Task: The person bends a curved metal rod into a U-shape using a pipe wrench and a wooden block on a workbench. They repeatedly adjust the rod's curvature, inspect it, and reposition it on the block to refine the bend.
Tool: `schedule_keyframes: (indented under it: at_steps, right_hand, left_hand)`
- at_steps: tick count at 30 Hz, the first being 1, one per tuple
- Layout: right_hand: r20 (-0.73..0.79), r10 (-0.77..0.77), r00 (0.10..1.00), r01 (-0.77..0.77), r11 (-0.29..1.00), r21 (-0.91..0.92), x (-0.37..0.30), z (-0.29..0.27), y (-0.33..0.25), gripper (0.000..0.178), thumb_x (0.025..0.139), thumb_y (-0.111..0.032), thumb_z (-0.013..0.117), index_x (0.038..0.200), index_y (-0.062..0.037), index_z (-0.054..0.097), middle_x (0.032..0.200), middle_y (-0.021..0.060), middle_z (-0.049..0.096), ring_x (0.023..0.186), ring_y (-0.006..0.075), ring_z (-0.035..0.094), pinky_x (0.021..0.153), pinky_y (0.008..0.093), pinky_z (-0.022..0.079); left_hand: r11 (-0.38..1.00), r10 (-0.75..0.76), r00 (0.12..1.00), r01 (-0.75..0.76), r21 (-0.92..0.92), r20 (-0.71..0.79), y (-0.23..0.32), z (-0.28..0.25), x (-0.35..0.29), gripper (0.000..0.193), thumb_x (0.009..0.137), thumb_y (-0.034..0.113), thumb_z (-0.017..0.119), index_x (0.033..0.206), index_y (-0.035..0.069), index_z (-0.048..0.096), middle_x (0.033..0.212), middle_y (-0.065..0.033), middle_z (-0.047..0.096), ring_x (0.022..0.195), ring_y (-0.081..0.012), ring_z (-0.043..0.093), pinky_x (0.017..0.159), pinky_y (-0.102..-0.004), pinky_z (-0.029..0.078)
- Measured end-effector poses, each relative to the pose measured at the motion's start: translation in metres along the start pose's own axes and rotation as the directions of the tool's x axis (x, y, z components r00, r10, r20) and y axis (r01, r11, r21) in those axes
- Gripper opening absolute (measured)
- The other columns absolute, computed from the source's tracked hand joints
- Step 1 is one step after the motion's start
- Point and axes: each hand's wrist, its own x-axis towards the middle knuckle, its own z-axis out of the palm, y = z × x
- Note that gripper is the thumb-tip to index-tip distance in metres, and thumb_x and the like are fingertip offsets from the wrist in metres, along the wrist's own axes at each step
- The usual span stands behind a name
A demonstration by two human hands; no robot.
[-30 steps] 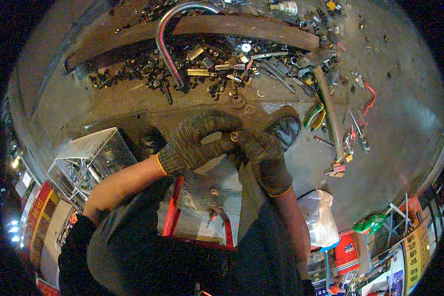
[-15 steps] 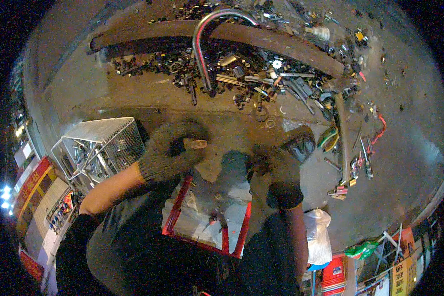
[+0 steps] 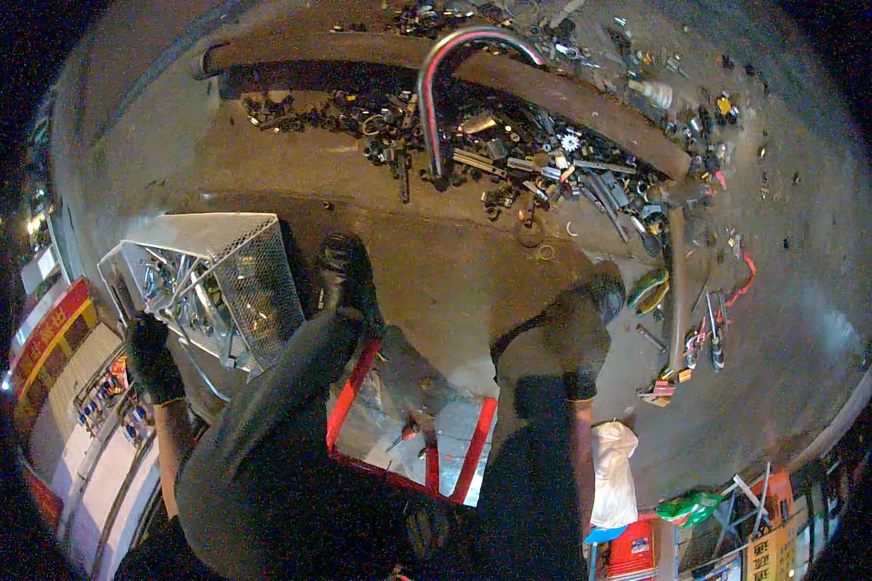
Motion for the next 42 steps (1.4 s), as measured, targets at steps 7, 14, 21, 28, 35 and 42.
schedule_keyframes:
  at_steps: [7, 14, 21, 28, 35, 42]
  right_hand:
    - [0.059, 0.335, 0.94, -0.294, 0.714, 0.636, 0.013, 0.007, 0.027, 0.03, 0.107, -0.04, 0.056, 0.116, -0.0135, 0.067, 0.084, 0.0, 0.064, 0.052, 0.006, 0.046, 0.042, 0.0199, 0.033]
    - [0.32, 0.175, 0.931, -0.361, 0.32, 0.876, 0.032, -0.003, 0.024, 0.04, 0.105, -0.051, 0.056, 0.117, -0.0137, 0.064, 0.088, 0.0006, 0.064, 0.058, 0.0078, 0.047, 0.043, 0.0202, 0.032]
    - [0.466, 0.149, 0.872, -0.487, 0.162, 0.858, 0.035, -0.026, -0.018, 0.039, 0.103, -0.039, 0.064, 0.122, -0.0058, 0.071, 0.103, 0.0054, 0.072, 0.075, 0.0142, 0.061, 0.06, 0.0266, 0.049]
    - [0.26, 0.25, 0.933, -0.353, 0.487, 0.799, -0.001, -0.024, -0.087, 0.038, 0.103, -0.036, 0.065, 0.121, -0.0038, 0.071, 0.106, 0.0075, 0.072, 0.081, 0.0167, 0.064, 0.069, 0.0295, 0.052]
    - [-0.023, 0.384, 0.923, -0.259, 0.664, 0.701, -0.075, -0.066, -0.133, 0.037, 0.102, -0.033, 0.066, 0.121, -0.0018, 0.071, 0.11, 0.0097, 0.072, 0.086, 0.0191, 0.068, 0.077, 0.0324, 0.055]
    - [-0.218, 0.058, 0.974, 0.084, 0.804, 0.589, -0.194, -0.146, -0.129, 0.036, 0.103, -0.021, 0.062, 0.129, 0.0033, 0.067, 0.116, 0.0142, 0.073, 0.102, 0.0236, 0.07, 0.092, 0.0361, 0.055]
  left_hand:
    - [0.914, -0.224, 0.971, 0.239, 0.327, -0.084, -0.062, -0.021, 0.0, 0.032, 0.098, 0.033, 0.073, 0.117, 0.008, 0.072, 0.094, 0.0015, 0.066, 0.081, -0.0121, 0.057, 0.073, -0.0279, 0.048]
    - [0.813, -0.017, 0.989, 0.099, 0.573, -0.147, -0.057, 0.007, -0.007, 0.033, 0.092, 0.028, 0.077, 0.107, 0.0, 0.071, 0.098, -0.0114, 0.076, 0.086, -0.0197, 0.069, 0.081, -0.0368, 0.054]
    - [0.739, -0.045, 0.981, 0.159, 0.655, -0.187, -0.064, 0.004, -0.005, 0.061, 0.088, 0.044, 0.08, 0.126, -0.002, 0.068, 0.116, -0.0193, 0.074, 0.102, -0.0255, 0.072, 0.09, -0.0384, 0.056]
    - [0.912, -0.059, 0.98, 0.129, 0.388, -0.188, -0.071, -0.035, -0.024, 0.053, 0.099, 0.018, 0.067, 0.147, 0.001, 0.052, 0.145, -0.0152, 0.06, 0.131, -0.0273, 0.058, 0.113, -0.0364, 0.043]
    - [0.929, 0.32, 0.947, -0.317, 0.192, 0.016, 0.035, 0.04, -0.046, 0.033, 0.102, 0.012, 0.065, 0.132, 0.0, 0.066, 0.126, -0.0102, 0.07, 0.117, -0.0194, 0.063, 0.105, -0.0352, 0.048]
    - [0.902, 0.427, 0.895, -0.432, 0.011, 0.127, 0.13, 0.097, -0.089, 0.031, 0.101, 0.009, 0.065, 0.13, -0.003, 0.067, 0.123, -0.0112, 0.071, 0.108, -0.0198, 0.067, 0.096, -0.0346, 0.054]
